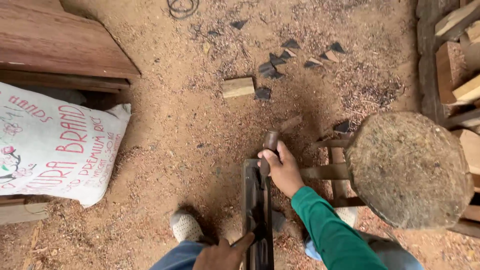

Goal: Using a hammer and chisel to shape and cut pieces of wood.

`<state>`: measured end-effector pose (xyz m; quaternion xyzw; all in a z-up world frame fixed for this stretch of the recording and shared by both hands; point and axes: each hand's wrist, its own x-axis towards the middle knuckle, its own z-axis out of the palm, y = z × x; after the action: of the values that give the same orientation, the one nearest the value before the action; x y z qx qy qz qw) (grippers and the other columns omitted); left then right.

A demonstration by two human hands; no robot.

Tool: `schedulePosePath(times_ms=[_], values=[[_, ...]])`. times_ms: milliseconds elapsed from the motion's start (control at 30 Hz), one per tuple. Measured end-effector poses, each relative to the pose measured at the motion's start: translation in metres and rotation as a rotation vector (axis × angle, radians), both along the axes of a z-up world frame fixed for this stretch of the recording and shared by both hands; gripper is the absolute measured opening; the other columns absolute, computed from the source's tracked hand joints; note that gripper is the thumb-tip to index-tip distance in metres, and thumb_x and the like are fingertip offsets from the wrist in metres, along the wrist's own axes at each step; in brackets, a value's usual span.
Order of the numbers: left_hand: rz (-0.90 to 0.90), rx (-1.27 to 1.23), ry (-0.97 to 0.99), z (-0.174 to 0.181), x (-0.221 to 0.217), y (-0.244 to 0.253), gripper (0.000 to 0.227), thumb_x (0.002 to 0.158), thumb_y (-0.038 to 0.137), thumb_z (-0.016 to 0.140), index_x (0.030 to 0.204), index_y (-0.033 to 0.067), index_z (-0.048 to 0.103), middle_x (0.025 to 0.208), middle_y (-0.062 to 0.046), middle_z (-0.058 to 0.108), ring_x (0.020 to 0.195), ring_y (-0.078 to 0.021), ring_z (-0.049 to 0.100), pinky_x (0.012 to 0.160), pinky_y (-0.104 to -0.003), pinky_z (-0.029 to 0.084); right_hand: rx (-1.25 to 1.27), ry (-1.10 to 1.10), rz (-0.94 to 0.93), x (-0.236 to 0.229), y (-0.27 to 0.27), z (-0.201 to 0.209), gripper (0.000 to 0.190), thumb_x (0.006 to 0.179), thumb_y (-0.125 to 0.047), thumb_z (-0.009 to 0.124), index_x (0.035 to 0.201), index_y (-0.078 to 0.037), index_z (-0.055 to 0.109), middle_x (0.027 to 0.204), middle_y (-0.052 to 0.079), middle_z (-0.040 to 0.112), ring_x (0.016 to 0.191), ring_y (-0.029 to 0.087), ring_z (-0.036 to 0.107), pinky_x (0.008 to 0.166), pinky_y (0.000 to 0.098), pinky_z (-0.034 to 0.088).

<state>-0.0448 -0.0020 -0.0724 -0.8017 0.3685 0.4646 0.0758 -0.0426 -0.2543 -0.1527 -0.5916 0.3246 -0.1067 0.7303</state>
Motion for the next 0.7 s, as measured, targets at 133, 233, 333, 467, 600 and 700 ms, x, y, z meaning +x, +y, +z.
schedulePosePath(times_ms=[133, 233, 333, 467, 600, 700], values=[[-0.027, 0.07, 0.15, 0.013, -0.01, 0.006, 0.063, 0.107, 0.024, 0.051, 0.162, 0.043, 0.026, 0.105, -0.027, 0.058, 0.097, -0.0479, 0.068, 0.085, -0.056, 0.057, -0.267, -0.12, 0.149, -0.033, 0.022, 0.034, 0.017, 0.1, -0.008, 0.067, 0.115, -0.004, 0.061, 0.105, 0.005, 0.071, 0.099, 0.016, 0.066, 0.09, 0.0325, 0.056], [-0.041, -0.016, -0.015, 0.024, 0.003, -0.008, 0.078, 0.092, 0.015, 0.056, 0.161, 0.0371, 0.027, 0.1, -0.022, 0.063, 0.094, -0.0406, 0.072, 0.081, -0.052, 0.059, -0.3, -0.346, 0.33, -0.04, 0.017, 0.056, 0.028, 0.094, -0.001, 0.068, 0.118, -0.006, 0.056, 0.11, 0.005, 0.067, 0.105, 0.015, 0.065, 0.096, 0.0331, 0.055], [-0.028, 0.113, 0.132, 0.021, 0.008, -0.008, 0.066, 0.104, 0.03, 0.05, 0.163, 0.0403, 0.023, 0.104, -0.027, 0.059, 0.097, -0.0441, 0.07, 0.084, -0.054, 0.058, -0.331, -0.441, 0.166, -0.051, 0.013, 0.043, 0.017, 0.102, -0.002, 0.07, 0.113, -0.011, 0.061, 0.104, 0.002, 0.07, 0.088, 0.01, 0.066, 0.077, 0.0288, 0.061], [-0.011, 0.089, 0.133, 0.034, 0.004, -0.01, 0.065, 0.104, 0.029, 0.048, 0.163, 0.0383, 0.024, 0.102, -0.026, 0.061, 0.095, -0.0424, 0.07, 0.085, -0.053, 0.057, -0.323, -0.387, -0.174, -0.054, 0.0, 0.101, 0.02, 0.101, -0.003, 0.066, 0.119, -0.008, 0.058, 0.116, 0.007, 0.071, 0.104, 0.014, 0.068, 0.097, 0.031, 0.058], [-0.031, 0.12, 0.142, 0.026, 0.012, -0.014, 0.06, 0.109, 0.029, 0.045, 0.164, 0.0392, 0.022, 0.108, -0.03, 0.06, 0.099, -0.0427, 0.07, 0.087, -0.053, 0.058, -0.223, -0.434, 0.108, -0.048, 0.005, 0.097, 0.024, 0.097, 0.0, 0.068, 0.119, -0.007, 0.062, 0.12, 0.007, 0.068, 0.102, 0.013, 0.067, 0.089, 0.0301, 0.056], [-0.019, 0.109, 0.177, 0.046, 0.015, -0.021, 0.063, 0.106, 0.029, 0.048, 0.163, 0.0346, 0.022, 0.103, -0.028, 0.063, 0.096, -0.0399, 0.072, 0.088, -0.051, 0.058, -0.198, -0.29, 0.247, -0.051, 0.014, 0.089, 0.032, 0.093, 0.002, 0.069, 0.122, -0.008, 0.06, 0.111, 0.004, 0.068, 0.103, 0.011, 0.067, 0.09, 0.0298, 0.059]])
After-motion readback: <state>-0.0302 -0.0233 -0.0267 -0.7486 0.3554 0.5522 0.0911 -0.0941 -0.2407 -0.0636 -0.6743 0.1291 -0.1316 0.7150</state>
